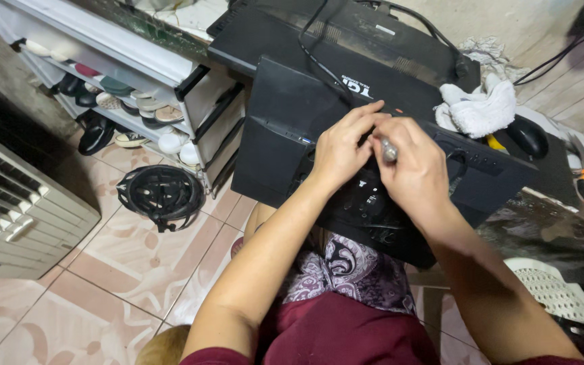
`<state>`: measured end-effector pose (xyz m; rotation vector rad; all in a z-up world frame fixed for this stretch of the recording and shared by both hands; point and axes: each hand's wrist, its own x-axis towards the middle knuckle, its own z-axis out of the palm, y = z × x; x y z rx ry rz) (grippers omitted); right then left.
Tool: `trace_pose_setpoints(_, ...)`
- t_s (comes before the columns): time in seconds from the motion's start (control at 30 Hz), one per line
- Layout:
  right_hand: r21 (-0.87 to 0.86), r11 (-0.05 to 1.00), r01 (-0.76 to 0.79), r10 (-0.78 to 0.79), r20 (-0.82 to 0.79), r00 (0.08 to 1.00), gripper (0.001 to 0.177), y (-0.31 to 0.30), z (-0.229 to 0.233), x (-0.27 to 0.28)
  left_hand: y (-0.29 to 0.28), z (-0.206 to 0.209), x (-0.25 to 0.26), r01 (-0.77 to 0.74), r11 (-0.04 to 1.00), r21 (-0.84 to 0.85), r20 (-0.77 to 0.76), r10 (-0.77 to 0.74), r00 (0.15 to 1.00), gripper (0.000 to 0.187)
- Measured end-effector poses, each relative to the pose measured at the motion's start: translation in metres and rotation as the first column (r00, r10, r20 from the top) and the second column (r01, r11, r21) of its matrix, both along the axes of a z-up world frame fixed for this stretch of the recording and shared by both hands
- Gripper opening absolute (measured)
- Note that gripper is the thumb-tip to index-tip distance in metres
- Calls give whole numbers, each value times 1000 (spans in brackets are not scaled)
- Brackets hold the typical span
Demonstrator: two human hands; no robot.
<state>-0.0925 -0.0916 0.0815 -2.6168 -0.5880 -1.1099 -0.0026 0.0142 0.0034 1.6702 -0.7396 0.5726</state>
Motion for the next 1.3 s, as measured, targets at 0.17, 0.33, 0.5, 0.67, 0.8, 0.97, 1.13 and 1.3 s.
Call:
trace_pose_setpoints(0.17, 0, 999, 34, -34, 0, 999, 25, 5, 1, -3, -2, -1, 6, -96, 995, -31, 197, 101, 975, 30)
trace_pose_setpoints(0.33, 131, 978, -161, 143, 133, 981, 40, 19, 4, -11, -4, -4, 11, -97, 994, -55, 257, 107, 960, 26)
trace_pose_setpoints(0.5, 292, 853, -432, 383, 211, 899, 32, 30, -20, -3, -3, -7, 14, -102, 994, -34, 301, 108, 948, 28)
trace_pose_setpoints(0.67, 150, 820, -552, 520, 210, 828, 38, 20, -34, 19, 3, -7, 13, -62, 998, 0, 255, 60, 965, 27)
trace_pose_setpoints(0.8, 141, 805, -576, 545, 206, 813, 40, 18, -31, 22, -1, -4, 14, -85, 996, -13, 253, 86, 964, 20)
trace_pose_setpoints(0.97, 173, 846, -505, 473, 195, 859, 37, 26, -23, 22, 5, -2, 9, -47, 999, 12, 223, 43, 974, 26)
trace_pose_setpoints(1.13, 253, 894, -370, 317, 225, 921, 33, 45, -16, 28, 9, 9, 5, 4, 999, -31, 89, -1, 996, 28)
trace_pose_setpoints(1.3, 214, 869, -446, 402, 218, 889, 35, 46, -14, 29, 10, 19, 3, 0, 1000, -15, 37, 0, 999, 23)
